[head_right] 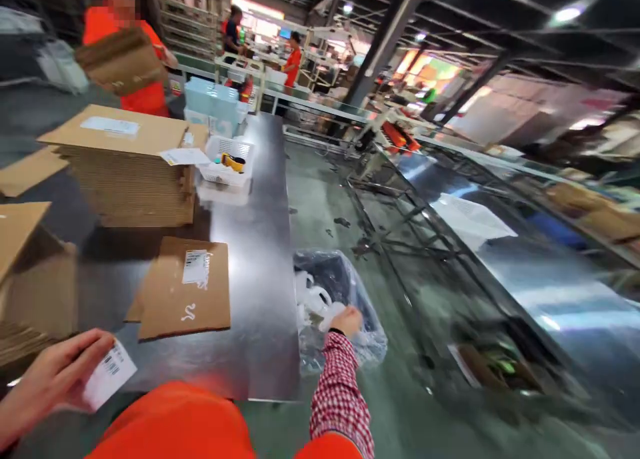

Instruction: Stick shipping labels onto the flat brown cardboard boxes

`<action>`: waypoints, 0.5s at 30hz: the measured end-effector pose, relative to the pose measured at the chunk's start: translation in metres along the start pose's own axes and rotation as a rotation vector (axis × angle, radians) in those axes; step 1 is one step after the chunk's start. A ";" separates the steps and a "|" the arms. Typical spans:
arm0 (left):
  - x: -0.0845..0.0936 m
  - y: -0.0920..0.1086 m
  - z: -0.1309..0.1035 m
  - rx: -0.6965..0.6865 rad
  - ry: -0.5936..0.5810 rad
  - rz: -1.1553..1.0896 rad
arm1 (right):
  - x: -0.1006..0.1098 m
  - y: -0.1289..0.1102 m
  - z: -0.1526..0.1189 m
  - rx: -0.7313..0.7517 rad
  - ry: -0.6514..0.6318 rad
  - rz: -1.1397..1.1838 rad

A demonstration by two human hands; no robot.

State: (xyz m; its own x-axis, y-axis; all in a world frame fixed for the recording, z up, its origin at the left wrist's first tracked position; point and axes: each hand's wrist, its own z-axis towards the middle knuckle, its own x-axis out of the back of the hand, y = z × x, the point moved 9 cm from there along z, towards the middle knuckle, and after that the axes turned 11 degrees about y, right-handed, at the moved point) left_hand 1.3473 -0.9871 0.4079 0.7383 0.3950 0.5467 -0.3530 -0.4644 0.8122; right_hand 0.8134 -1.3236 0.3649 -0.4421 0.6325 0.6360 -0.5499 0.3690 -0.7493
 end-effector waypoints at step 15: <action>-0.019 0.098 -0.002 -0.249 0.108 0.011 | -0.024 -0.183 -0.435 0.643 -1.923 0.527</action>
State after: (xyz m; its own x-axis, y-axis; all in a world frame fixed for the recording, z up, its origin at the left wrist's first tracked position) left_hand 1.2977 -1.0390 0.4773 0.6724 0.4796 0.5637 -0.5011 -0.2655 0.8236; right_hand 1.2327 -1.1097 0.4065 -0.3734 -0.9230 0.0930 -0.0795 -0.0681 -0.9945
